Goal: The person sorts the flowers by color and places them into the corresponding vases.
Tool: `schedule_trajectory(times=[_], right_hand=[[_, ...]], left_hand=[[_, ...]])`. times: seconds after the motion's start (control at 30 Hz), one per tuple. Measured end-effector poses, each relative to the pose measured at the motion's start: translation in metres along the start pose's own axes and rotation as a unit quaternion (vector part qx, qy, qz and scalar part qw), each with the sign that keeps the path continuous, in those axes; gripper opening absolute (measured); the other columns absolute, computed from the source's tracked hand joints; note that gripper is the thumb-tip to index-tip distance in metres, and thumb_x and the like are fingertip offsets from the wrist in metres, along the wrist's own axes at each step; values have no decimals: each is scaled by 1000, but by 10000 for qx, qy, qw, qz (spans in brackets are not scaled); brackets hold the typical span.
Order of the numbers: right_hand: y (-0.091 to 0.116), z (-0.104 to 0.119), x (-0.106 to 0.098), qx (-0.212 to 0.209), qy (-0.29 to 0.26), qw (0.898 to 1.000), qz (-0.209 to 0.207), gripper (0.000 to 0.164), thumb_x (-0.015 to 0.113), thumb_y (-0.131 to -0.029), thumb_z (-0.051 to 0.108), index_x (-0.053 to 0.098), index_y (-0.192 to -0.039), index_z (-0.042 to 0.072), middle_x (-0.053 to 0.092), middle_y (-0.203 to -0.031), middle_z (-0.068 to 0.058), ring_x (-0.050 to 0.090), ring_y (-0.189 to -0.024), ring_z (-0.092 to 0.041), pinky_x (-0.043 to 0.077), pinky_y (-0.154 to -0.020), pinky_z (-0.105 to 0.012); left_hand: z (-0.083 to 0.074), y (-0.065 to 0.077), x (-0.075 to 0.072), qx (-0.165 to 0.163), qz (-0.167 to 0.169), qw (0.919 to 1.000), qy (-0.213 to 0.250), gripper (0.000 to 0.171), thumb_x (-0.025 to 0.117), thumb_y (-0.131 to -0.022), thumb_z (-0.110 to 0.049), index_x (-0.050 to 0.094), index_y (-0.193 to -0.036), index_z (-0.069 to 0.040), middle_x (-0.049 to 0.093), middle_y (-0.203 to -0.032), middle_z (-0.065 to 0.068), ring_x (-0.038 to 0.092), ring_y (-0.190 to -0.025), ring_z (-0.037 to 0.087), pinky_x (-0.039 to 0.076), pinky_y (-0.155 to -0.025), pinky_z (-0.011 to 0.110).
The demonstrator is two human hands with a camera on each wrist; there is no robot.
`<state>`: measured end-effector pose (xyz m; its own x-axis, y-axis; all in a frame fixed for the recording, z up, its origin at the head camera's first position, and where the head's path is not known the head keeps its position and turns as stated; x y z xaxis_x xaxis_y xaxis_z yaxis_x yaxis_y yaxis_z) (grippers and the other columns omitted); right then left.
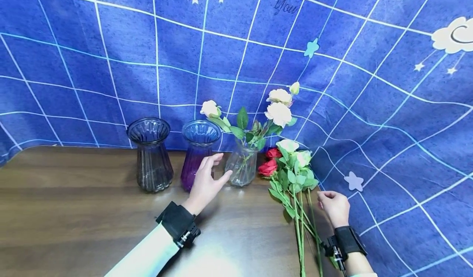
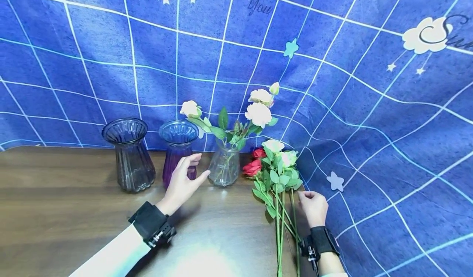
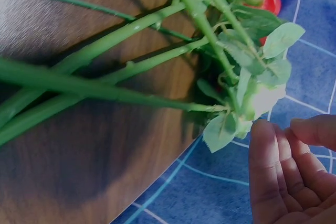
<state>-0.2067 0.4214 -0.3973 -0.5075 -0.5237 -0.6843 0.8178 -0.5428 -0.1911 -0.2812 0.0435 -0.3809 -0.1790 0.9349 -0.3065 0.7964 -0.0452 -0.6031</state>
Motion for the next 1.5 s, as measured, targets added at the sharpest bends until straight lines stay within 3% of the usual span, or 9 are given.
schedule_trajectory(times=[0.33,0.5,0.67,0.93,1.27,1.5], right_hand=[[1,-14,1,79,280,9996,-54,25,65,-83,20,72,-88,-4,69,-64,-8,60,-50,-7,43,-50,-14],[1,-15,5,130,447,9987,182,25,63,-84,21,72,-89,-3,68,-61,-7,58,-50,-7,42,-51,-16],[2,-19,7,160,483,9977,447,27,61,-85,20,70,-92,-5,68,-61,-6,61,-51,-9,44,-52,-16],[2,-18,14,232,435,9966,656,29,61,-86,19,69,-96,-7,70,-66,-10,64,-53,-11,49,-50,-17],[0,-21,20,148,537,9967,596,29,61,-85,20,68,-94,-7,67,-60,-4,57,-48,-5,45,-50,-19],[-6,-29,25,-13,827,9950,554,27,63,-84,20,70,-91,-6,68,-64,-9,60,-57,-16,47,-55,-32]], left_hand=[[-2,5,-34,134,-302,9994,-79,51,78,-76,-16,57,-121,-4,60,-114,10,58,-98,24,51,-85,40],[3,7,-53,-102,-416,9991,-29,50,77,-77,-14,56,-121,-4,59,-113,12,59,-98,28,52,-84,44],[14,6,-63,-287,-534,9982,-28,50,77,-77,-13,56,-120,-2,59,-112,15,58,-99,29,51,-83,47],[30,3,-68,-484,-696,9962,-198,52,76,-79,-15,52,-123,0,51,-117,20,52,-107,34,48,-89,45],[40,-7,-63,-702,-639,9954,-146,58,75,-80,-19,48,-127,0,49,-124,21,49,-116,35,43,-100,50],[45,-7,-58,-965,-547,9937,-131,63,75,-80,-22,44,-131,-3,49,-124,22,50,-112,35,44,-96,51]])
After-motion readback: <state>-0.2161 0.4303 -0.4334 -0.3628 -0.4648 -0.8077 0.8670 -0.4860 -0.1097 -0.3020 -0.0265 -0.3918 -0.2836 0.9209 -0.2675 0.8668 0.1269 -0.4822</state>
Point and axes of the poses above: each hand's wrist, its own y-axis away from the middle knuckle, its own x-axis out of the palm, z = x × y, the point moved 5 cm from there along -y, towards the middle knuckle
